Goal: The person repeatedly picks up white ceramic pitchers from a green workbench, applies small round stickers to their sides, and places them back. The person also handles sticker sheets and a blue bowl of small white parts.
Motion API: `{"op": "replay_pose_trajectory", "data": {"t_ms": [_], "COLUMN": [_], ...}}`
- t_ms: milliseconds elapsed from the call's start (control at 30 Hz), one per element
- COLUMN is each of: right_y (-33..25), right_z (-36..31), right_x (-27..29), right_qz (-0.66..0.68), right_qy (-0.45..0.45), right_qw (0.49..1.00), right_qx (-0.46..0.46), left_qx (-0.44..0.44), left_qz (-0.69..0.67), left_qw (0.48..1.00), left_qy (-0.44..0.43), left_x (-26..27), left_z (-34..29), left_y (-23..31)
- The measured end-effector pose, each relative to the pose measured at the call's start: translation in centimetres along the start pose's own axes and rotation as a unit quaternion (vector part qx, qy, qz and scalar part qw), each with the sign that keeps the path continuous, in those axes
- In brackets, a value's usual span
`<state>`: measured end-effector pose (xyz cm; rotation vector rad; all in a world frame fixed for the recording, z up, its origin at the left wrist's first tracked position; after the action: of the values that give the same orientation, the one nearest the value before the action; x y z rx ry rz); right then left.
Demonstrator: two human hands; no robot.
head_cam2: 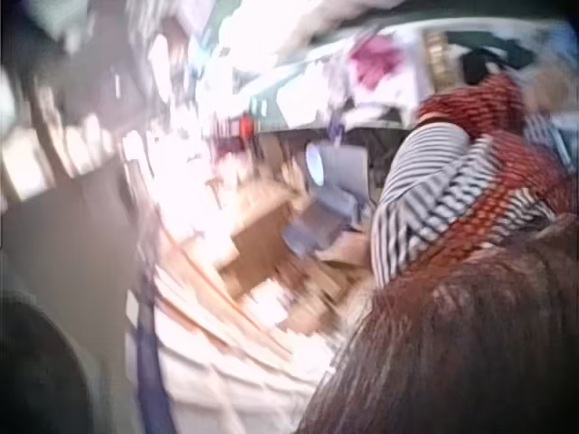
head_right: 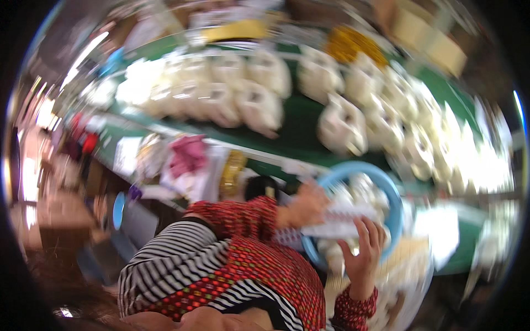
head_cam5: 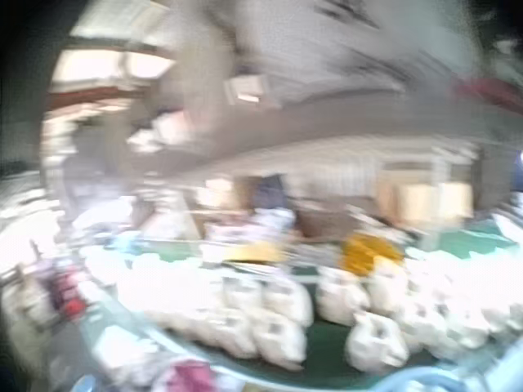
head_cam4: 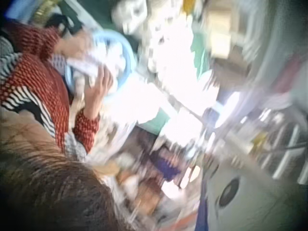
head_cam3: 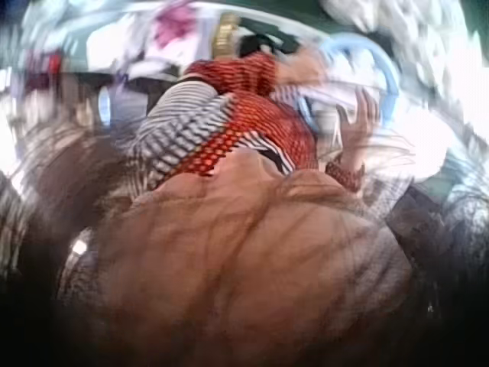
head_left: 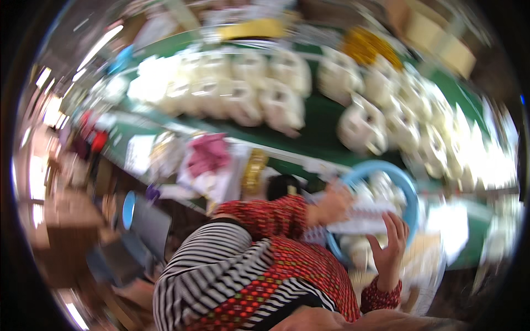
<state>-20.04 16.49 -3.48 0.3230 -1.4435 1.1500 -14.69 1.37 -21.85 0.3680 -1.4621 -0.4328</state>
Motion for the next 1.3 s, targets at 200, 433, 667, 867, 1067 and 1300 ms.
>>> {"op": "replay_pose_trajectory", "data": {"t_ms": [200,433,667,867,1067,1300], "right_y": [3.1,-0.7,-8.1,-13.1,-17.4,-19.4], "right_z": [0.4,1.6,3.7,3.5,1.7,0.8], "right_x": [-9.5,-9.7,-4.4,-2.1,-2.0,-3.5], "right_qz": [-0.096,-0.044,0.017,0.003,-0.073,-0.088], "right_qy": [-0.17,-0.169,-0.117,-0.06,0.035,0.054], "right_qw": [0.969,0.946,0.982,0.985,0.979,0.976], "right_qx": [0.149,0.272,0.147,0.159,0.188,0.192], "left_qx": [-0.071,-0.012,0.079,0.023,-0.001,0.101], "left_qz": [0.097,-0.216,-0.334,-0.372,-0.568,-0.59], "left_qw": [0.981,0.973,0.929,0.913,0.813,0.792], "left_qy": [0.154,0.085,0.138,0.166,0.133,0.118], "left_x": [-1.4,5.6,19.2,22.4,23.4,22.9], "left_z": [-2.7,-4.2,-12.3,-15.1,-17.7,-19.8], "left_y": [1.8,1.8,0.2,0.7,0.4,-1.3]}}
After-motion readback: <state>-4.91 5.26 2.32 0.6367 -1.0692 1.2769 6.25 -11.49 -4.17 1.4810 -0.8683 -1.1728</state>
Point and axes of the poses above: each hand's wrist, its own z-axis towards the middle knuckle, its own x-axis out of the back of the hand, y = z × x, the point moved 7 cm from there along z, towards the middle knuckle, and after that the axes turned 2 degrees about -z, right-handed, at the moved point
